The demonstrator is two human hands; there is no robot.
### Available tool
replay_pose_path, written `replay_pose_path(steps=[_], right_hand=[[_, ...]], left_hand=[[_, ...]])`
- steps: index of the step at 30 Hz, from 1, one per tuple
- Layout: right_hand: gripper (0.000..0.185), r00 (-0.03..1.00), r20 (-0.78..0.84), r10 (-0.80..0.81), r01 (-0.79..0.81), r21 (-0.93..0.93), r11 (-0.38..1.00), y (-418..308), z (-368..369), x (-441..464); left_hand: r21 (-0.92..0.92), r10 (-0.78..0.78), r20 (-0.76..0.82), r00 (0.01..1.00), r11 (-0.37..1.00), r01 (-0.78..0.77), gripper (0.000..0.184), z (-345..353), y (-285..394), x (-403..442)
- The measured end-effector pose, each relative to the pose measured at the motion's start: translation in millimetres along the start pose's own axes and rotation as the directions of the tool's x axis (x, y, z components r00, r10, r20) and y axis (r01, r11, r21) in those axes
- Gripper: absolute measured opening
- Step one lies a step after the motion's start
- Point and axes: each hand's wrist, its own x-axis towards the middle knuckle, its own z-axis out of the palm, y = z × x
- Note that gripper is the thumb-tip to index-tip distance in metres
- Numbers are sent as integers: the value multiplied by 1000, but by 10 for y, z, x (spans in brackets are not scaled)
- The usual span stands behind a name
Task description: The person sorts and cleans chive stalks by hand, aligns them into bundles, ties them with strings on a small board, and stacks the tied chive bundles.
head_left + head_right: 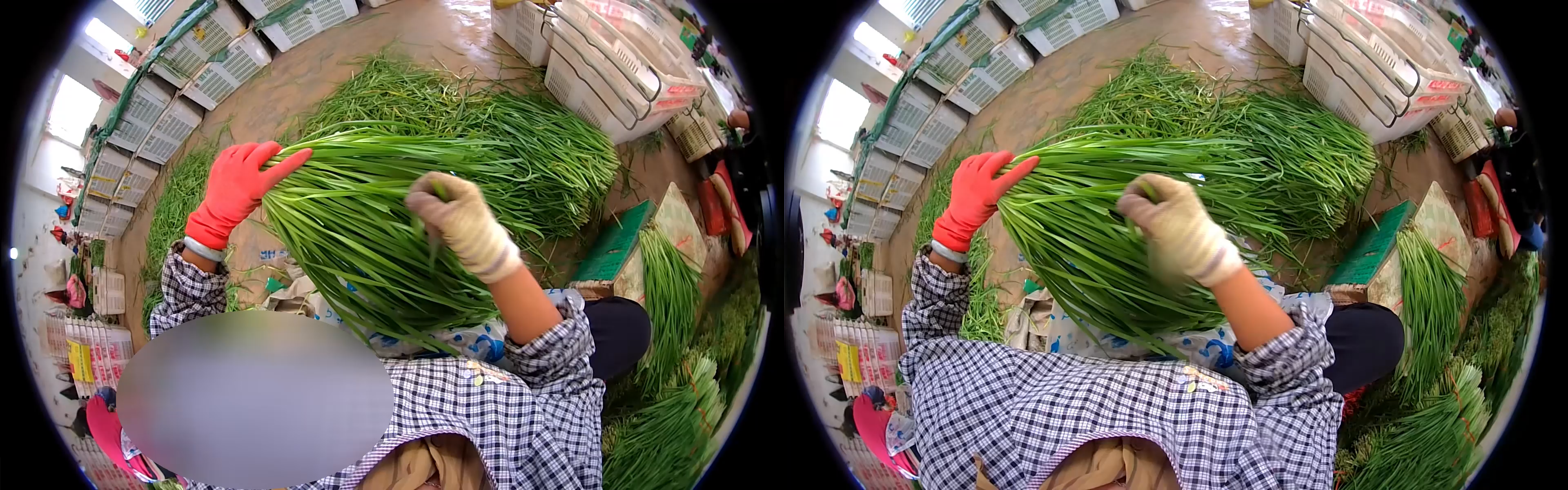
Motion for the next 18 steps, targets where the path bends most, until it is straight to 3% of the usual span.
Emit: replay_pose_path(steps=[1, 3, 5, 7, 9, 11, 12, 14, 15, 16, 17, 18], right_hand=[[13, 969, -2, 245, -238, 229, 944, -175, -118, -101], [20, 927, 313, 208, -214, -13, 977, -119, -731, -396], [40, 815, 353, 459, -246, -506, 826, -460, -1038, -492], [58, 936, -54, 348, -259, -776, 575, -396, -1125, -615], [77, 966, -157, 207, -242, -832, 499, -582, -1084, -642], [97, 991, -35, -131, 50, -802, 595, -771, -824, -528], [108, 963, -3, -268, 179, -738, 650, -809, -623, -427], [129, 914, 132, -383, 358, -706, 611, -865, -168, -266], [131, 903, 157, -399, 366, -767, 527, -937, 102, -173], [129, 938, 159, -308, 300, -817, 493, -1039, 308, -25], [124, 893, 144, -426, 367, -782, 504, -1056, 372, 100], [121, 893, 113, -437, 289, -886, 363, -1004, 387, 240]], left_hand=[[0, 1, -2, 1000, 1000, -1, 73, 11, -3, -3], [-2, -10, 24, 1000, 1000, 10, 66, -9, 1, -2], [-9, -23, 55, 998, 1000, 24, 60, -21, 22, -27], [-5, -15, 14, 1000, 1000, 15, 60, -28, 20, 12], [-8, 4, -20, 1000, 1000, -4, 61, -71, 10, 79], [23, -6, 118, 993, 1000, 4, 63, -214, 32, 192], [11, 21, 99, 995, 1000, -22, 64, -282, 21, 284], [67, 53, 107, 993, 996, -61, 58, -449, 10, 502], [115, 81, 120, 989, 989, -95, 52, -540, 6, 628], [132, 113, 114, 987, 983, -128, 34, -602, -15, 809], [78, 138, 65, 988, 987, -143, 26, -743, -27, 1016], [22, 157, 12, 988, 987, -157, 18, -881, -72, 1213]])
